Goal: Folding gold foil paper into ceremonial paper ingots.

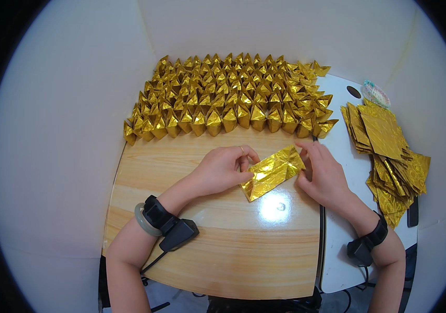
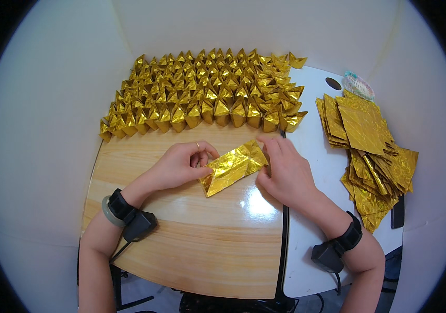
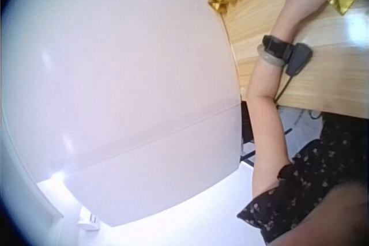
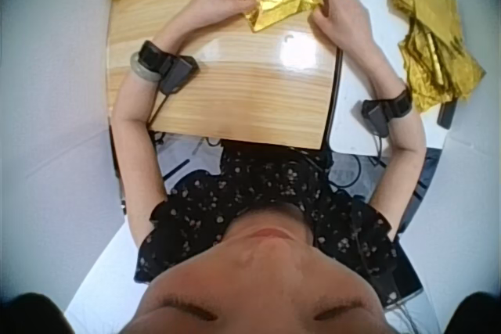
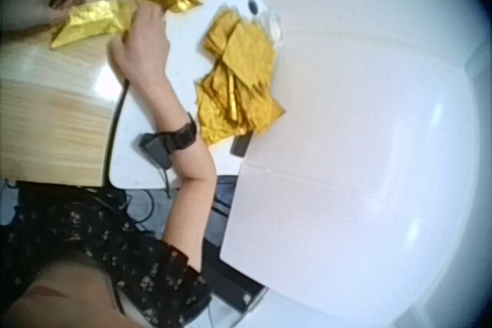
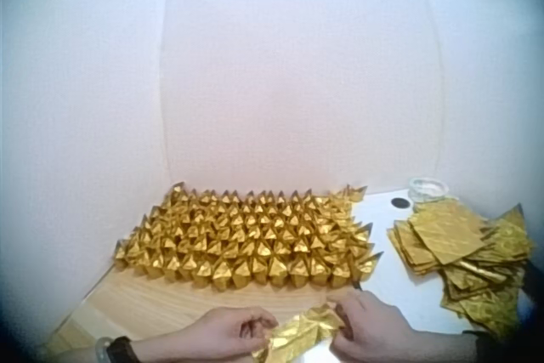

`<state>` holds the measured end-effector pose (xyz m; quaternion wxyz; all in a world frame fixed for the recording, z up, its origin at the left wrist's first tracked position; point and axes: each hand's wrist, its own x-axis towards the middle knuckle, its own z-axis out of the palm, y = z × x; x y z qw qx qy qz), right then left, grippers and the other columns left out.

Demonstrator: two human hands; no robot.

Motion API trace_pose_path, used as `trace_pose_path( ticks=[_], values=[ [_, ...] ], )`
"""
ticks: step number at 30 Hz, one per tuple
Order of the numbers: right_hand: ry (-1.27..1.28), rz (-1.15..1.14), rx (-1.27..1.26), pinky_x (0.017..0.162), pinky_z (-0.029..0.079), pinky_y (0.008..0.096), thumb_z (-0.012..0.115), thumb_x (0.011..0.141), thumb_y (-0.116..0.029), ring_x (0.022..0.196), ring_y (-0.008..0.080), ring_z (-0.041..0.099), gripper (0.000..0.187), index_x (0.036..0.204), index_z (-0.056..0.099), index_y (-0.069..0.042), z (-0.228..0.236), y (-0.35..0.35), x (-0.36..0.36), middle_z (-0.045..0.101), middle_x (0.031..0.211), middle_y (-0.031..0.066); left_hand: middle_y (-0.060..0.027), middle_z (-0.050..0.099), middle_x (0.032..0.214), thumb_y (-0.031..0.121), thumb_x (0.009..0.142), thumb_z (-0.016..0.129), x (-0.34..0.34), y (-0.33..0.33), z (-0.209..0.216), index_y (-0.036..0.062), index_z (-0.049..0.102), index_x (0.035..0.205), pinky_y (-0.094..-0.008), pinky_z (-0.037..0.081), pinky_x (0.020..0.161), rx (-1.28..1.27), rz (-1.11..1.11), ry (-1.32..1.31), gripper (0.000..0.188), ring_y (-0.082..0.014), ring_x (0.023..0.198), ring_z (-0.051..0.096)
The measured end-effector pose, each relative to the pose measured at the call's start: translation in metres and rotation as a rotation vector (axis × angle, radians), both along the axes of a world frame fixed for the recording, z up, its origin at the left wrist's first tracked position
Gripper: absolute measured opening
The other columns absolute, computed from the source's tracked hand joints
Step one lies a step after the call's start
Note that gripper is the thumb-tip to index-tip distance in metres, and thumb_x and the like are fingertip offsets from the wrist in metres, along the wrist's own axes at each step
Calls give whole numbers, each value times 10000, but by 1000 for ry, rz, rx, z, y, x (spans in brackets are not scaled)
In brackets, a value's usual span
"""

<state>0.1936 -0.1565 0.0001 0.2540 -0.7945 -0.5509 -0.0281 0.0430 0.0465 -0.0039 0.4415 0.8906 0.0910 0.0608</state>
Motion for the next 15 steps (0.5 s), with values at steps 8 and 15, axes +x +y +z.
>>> trace_pose_path(
  ticks=[8, 15],
  values=[
    [-264, 525, -296, 1096, 287, 422, 472, 905, -543, 1351, 351, 310, 756, 1377, 343, 32, -2, -2, -1, 320, 1448, 228, -29, 590, 677, 150, 745, 657, 0, 0, -2, 78, 625, 1094, -305, 438, 588, 98, -36, -5, 358, -174, 625, 577],
    [-325, 416, -255, 1113, 250, 430, 459, 874, -614, 1362, 372, 283, 879, 1358, 314, 106, -4, -5, 0, 310, 1422, 301, 49, 517, 695, 66, 792, 663, -1, 2, 0, 58, 584, 1203, -199, 368, 545, 14, -58, 29, 418, -30, 601, 444]
  ],
)
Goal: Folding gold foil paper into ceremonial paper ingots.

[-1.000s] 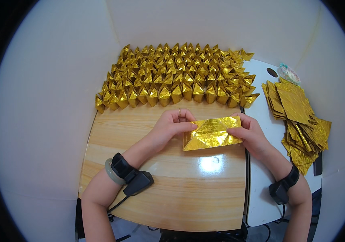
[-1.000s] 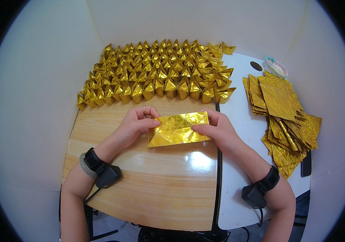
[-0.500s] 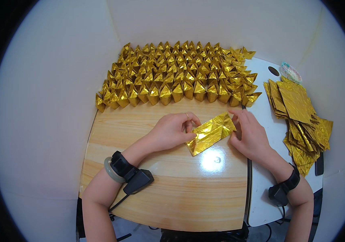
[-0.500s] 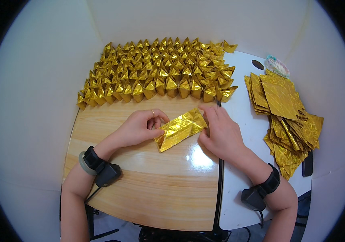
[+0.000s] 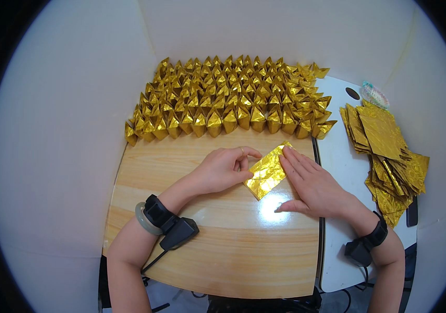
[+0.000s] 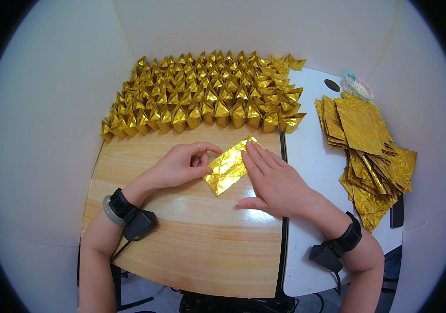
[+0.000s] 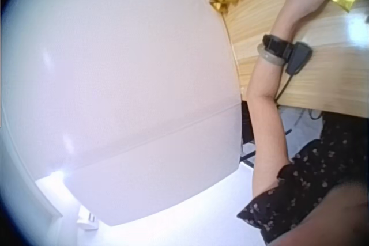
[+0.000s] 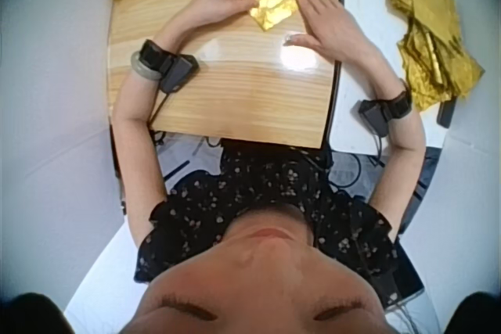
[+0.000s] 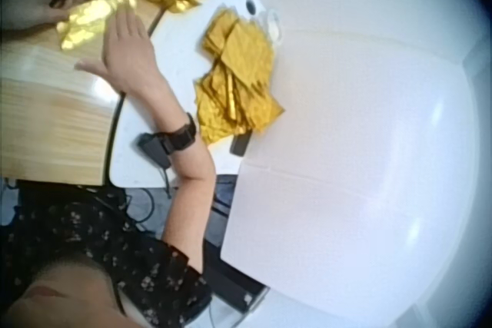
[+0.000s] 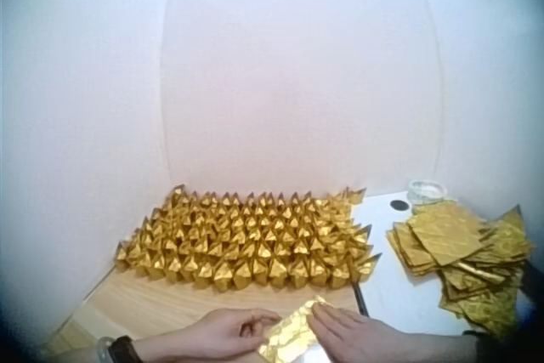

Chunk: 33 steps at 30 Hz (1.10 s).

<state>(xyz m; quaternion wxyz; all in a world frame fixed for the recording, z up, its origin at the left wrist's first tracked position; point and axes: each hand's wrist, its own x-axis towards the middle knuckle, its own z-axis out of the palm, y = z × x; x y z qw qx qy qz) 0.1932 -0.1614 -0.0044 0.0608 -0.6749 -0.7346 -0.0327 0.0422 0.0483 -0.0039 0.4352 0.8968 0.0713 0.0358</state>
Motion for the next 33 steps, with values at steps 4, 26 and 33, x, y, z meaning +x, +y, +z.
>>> trace_pose_path(
  ticks=[4, 26, 33],
  values=[
    [147, -186, 127, 1068, 319, 411, 589, 847, -493, 1274, 372, 382, 796, 1334, 350, 89, -9, 4, 7, 392, 1362, 263, 20, 551, 695, 97, 779, 648, 0, 3, -6, 65, 573, 1225, -232, 398, 568, -53, -18, -27, 454, -74, 612, 491],
    [558, 13, 296, 821, 458, 344, 532, 653, 53, 941, 283, 539, 251, 874, 573, -57, -5, 8, 14, 566, 941, 79, -32, 616, 910, -123, 617, 532, 2, 10, -8, 82, 675, 723, -332, 448, 853, 472, -118, -525, 272, -259, 1007, 539],
    [640, -160, 282, 836, 461, 356, 541, 675, 6, 968, 292, 536, 303, 969, 547, -64, -4, 6, 9, 552, 1002, 99, -47, 625, 922, -122, 671, 504, 0, 2, -8, 74, 686, 781, -341, 447, 867, 188, -39, -386, 290, -251, 996, 556]
  ],
)
